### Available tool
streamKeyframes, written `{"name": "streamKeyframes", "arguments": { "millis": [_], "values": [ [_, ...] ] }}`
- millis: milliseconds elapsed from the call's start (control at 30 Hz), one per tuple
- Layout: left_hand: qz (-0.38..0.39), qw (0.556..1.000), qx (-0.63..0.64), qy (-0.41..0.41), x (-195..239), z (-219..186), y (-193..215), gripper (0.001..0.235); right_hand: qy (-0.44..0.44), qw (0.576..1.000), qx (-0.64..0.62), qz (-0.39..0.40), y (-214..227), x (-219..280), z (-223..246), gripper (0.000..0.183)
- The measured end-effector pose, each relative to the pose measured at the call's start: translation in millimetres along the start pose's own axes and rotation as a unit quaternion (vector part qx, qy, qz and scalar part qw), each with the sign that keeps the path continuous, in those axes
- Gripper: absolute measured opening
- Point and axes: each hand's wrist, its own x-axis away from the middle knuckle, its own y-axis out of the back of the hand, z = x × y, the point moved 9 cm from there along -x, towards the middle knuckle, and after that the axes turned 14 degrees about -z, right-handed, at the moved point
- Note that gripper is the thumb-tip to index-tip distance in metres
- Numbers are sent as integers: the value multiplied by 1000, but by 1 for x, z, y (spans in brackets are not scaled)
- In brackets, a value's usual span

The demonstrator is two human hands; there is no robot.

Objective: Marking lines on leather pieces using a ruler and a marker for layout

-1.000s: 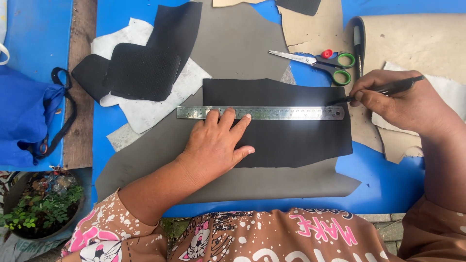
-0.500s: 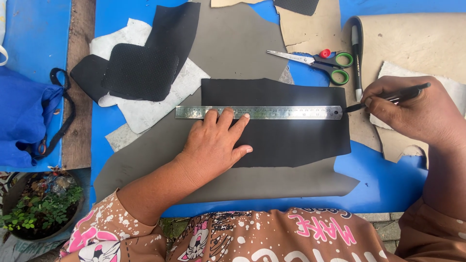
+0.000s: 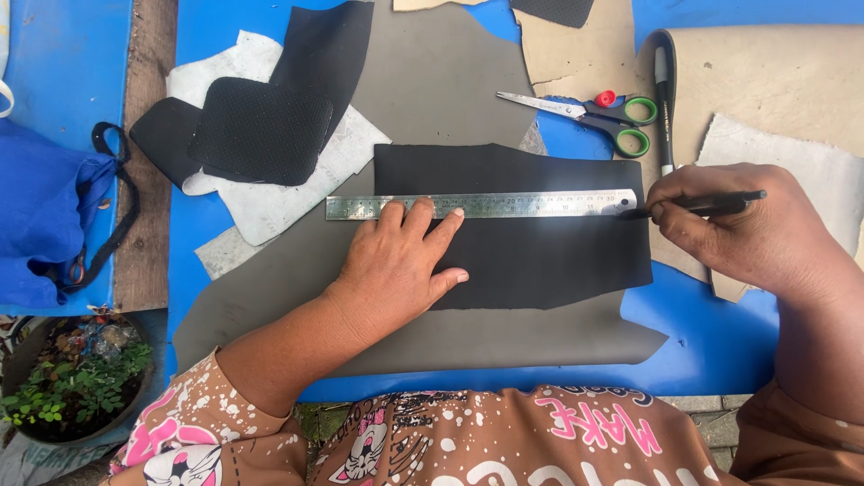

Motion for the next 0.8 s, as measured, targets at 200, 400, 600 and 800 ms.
{"name": "streamKeyframes", "arguments": {
  "millis": [200,400,600,800],
  "values": [
    [6,1000,29,9,0,2,-3,79,-5,1000,-14,13,2,-4,7,10],
    [-17,988,150,44,-5,43,6,33,56,972,-227,10,-17,-15,62,17],
    [21,968,238,76,-1,77,-11,25,189,925,-329,-9,-72,-32,154,10],
    [56,950,289,103,-7,88,-12,28,258,904,-342,-3,-107,-37,206,11]
  ]
}}
